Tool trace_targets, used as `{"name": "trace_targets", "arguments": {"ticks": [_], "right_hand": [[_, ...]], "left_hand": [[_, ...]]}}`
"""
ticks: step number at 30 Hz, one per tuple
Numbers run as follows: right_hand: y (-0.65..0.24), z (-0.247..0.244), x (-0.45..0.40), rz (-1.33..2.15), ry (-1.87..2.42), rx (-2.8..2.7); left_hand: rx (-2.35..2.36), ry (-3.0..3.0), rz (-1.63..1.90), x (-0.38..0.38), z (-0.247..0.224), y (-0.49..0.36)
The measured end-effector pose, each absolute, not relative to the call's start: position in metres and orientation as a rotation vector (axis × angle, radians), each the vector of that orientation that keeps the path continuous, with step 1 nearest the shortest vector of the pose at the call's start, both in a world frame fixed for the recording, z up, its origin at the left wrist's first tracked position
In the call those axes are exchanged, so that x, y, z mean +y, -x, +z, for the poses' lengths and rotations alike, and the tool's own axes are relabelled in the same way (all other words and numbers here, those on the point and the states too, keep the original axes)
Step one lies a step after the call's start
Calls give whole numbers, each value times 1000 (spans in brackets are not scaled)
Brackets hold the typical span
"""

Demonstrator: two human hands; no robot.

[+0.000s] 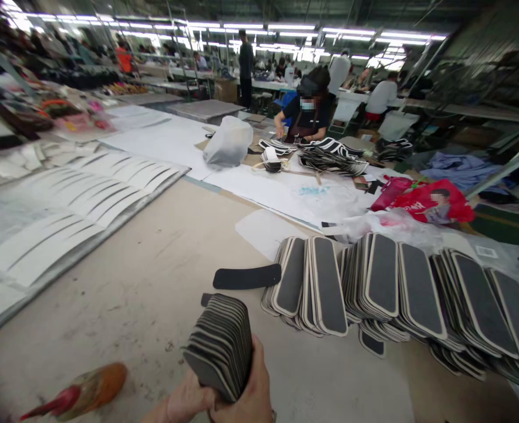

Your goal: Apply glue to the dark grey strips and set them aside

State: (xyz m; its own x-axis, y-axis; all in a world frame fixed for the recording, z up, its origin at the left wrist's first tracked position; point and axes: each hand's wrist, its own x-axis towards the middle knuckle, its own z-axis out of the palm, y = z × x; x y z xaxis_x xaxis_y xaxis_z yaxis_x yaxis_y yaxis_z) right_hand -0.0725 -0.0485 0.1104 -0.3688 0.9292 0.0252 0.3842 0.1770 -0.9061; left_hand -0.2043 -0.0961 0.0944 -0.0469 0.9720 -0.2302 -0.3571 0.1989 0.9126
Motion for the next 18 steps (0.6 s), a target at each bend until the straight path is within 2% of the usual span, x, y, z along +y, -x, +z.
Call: {"name": "trace_targets", "arguments": {"ticks": [4, 8, 9, 10, 13, 18], "right_hand": [[102, 117, -38, 1387, 1172, -1705], [114, 111, -14, 1990, 837, -1459], [118, 103, -7, 2037, 875, -1386], [121, 93, 1, 1961, 1023, -1353], [133, 55, 30, 1373, 1548, -1425], [148, 20, 71, 1211, 1546, -1409]], "left_hand": [[1033, -380, 1388, -84, 97, 225], [1020, -85, 1409, -78, 80, 249], [1038, -61, 1403, -77, 77, 255], [1065, -47, 1398, -75, 75, 261], [1149, -9, 1383, -68, 75, 278], [1192, 71, 1285, -53, 77, 300]]}}
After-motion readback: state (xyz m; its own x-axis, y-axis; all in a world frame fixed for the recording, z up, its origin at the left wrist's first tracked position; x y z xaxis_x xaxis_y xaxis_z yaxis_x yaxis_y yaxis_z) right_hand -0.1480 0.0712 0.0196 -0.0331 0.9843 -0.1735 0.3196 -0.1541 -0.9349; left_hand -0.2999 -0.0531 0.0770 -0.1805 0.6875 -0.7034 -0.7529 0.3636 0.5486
